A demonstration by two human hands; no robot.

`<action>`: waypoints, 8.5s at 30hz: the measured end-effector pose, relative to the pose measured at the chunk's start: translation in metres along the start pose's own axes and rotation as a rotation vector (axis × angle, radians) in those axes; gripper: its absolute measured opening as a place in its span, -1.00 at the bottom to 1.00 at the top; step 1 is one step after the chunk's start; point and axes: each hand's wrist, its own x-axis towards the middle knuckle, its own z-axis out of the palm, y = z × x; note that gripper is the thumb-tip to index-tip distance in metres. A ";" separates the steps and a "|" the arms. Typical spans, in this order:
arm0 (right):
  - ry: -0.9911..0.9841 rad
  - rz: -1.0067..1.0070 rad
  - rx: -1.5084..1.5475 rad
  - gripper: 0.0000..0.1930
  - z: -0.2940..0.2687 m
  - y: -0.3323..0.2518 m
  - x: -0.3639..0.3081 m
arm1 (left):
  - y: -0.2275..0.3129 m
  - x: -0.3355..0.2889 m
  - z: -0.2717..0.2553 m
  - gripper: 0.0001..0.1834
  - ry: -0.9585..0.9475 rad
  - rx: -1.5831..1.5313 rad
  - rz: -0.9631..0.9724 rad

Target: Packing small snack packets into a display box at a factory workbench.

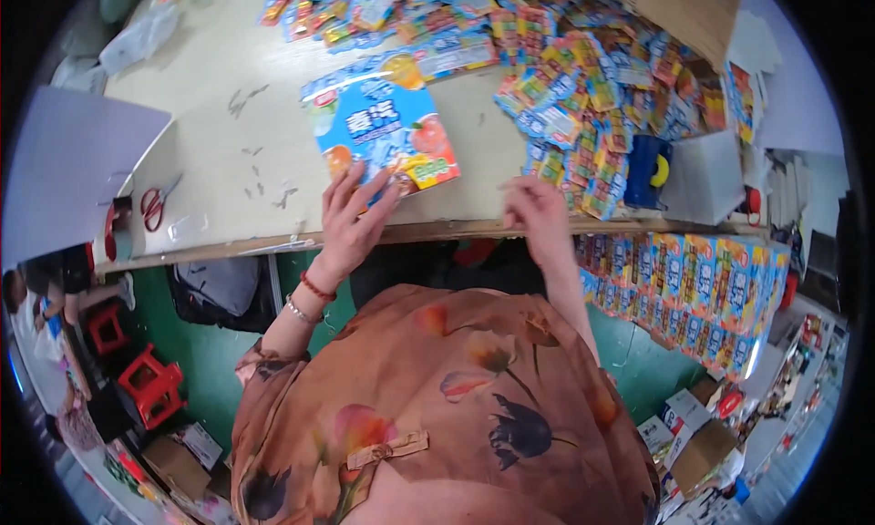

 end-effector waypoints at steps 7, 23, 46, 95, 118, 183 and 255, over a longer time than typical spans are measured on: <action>-0.192 -0.170 -0.010 -0.59 0.104 0.007 0.007 | -0.001 -0.008 0.014 -0.55 0.008 0.016 -0.038; -0.006 -0.164 0.157 -0.73 0.120 0.039 0.009 | 0.000 0.000 0.002 -0.42 -0.086 0.100 0.049; 0.128 -0.143 0.017 -0.69 0.049 0.043 0.010 | 0.015 0.011 0.011 -0.65 -0.111 0.219 -0.006; 1.287 -0.081 0.862 -0.22 -0.349 0.428 -0.196 | 0.163 0.050 0.035 -0.52 -0.615 -0.506 -0.459; 1.266 -0.265 -0.287 -0.76 -0.204 0.350 -0.126 | 0.142 0.042 0.042 -0.41 -0.648 -0.432 -0.375; -0.152 -0.250 -1.193 -0.52 0.069 -0.052 0.072 | -0.013 0.075 0.032 -0.12 0.121 -1.059 -1.024; 0.806 -0.255 -1.147 -0.64 -0.312 -0.115 0.016 | -0.040 0.073 -0.058 -0.79 -0.313 -0.235 -0.532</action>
